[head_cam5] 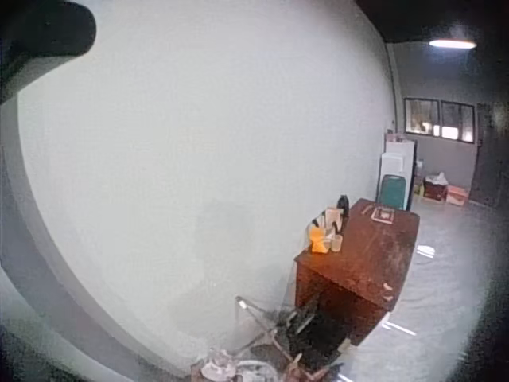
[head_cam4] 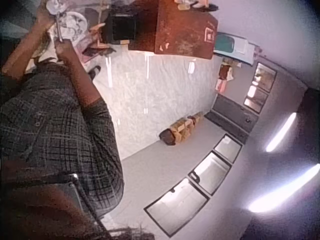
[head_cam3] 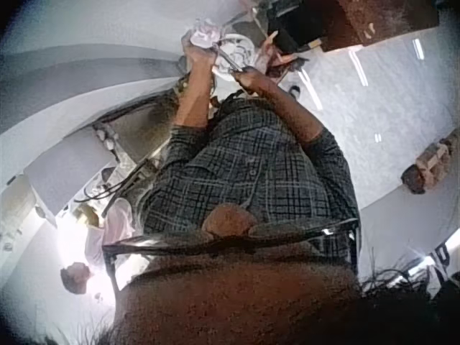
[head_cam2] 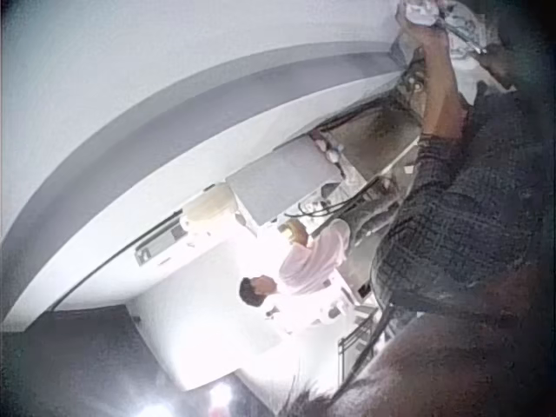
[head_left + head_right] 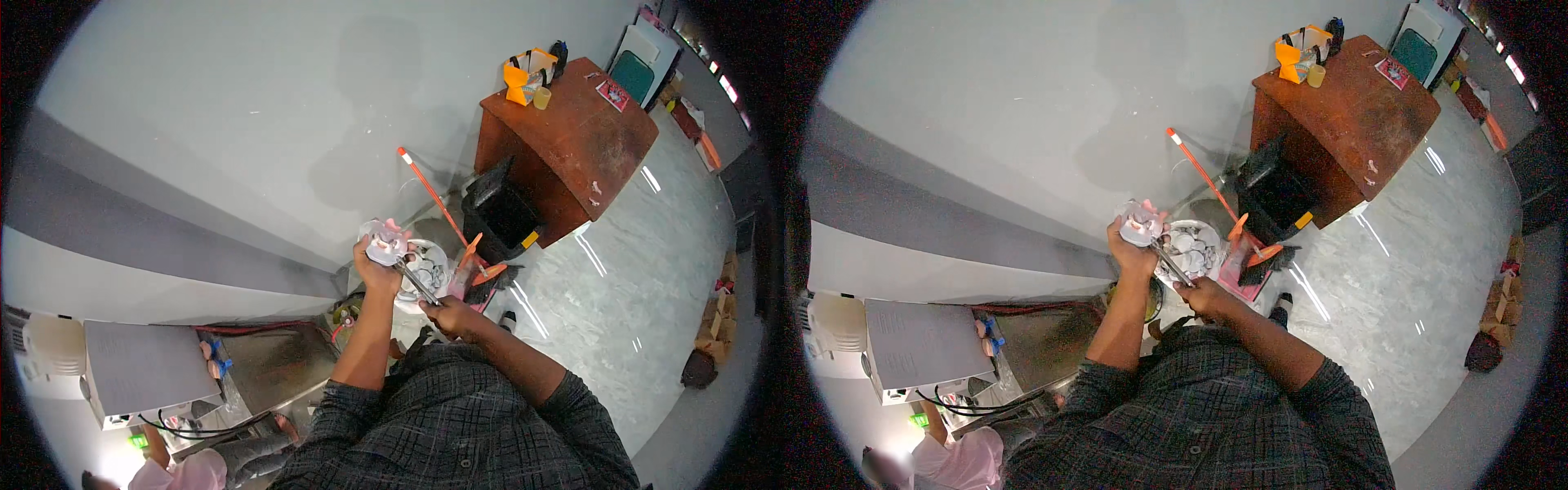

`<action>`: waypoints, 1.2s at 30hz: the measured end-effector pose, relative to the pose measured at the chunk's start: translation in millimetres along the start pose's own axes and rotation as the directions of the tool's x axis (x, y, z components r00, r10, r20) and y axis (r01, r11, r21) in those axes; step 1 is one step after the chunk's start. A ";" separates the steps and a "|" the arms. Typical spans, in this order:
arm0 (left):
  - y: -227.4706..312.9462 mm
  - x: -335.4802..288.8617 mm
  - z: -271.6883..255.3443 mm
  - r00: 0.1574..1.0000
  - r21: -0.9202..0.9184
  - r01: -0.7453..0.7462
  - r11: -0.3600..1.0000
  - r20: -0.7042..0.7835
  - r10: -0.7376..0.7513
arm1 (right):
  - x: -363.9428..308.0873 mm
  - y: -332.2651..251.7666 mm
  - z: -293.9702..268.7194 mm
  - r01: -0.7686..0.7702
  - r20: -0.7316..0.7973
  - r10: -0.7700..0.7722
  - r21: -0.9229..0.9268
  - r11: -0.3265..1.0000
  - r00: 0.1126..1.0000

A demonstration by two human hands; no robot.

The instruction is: The person uses pliers to break away pieces of plaster from a dental mold, then uses their fingers to pick off smaller bits of plaster to reveal the dental prosthetic inside.

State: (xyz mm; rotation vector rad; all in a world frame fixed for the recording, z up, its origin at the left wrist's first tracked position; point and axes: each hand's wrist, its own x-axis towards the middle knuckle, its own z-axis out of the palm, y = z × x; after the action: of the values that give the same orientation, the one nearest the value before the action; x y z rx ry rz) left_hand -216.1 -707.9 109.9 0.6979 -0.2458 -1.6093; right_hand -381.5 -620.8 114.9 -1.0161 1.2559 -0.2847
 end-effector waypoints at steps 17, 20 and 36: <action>17.6 -3.2 0.4 0.956 -0.066 -0.272 0.960 0.096 0.277 | -31.0 -26.3 -26.3 0.143 0.033 -0.151 -0.572 0.807 0.988; 41.7 1.8 -15.3 0.936 -0.164 -0.233 0.959 0.229 0.266 | -41.1 -17.2 -32.0 0.109 0.043 -0.110 -0.699 0.707 0.993; 25.9 -9.2 19.4 0.990 -0.471 -0.142 0.871 -0.084 0.116 | -41.7 -14.7 -33.0 0.191 0.420 -0.236 0.146 0.971 0.877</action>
State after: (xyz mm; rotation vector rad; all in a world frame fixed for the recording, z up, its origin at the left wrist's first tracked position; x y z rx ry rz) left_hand -205.5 -708.2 141.8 0.3327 0.1433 -1.4414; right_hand -419.7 -616.4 154.3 -1.0625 0.7172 -0.2691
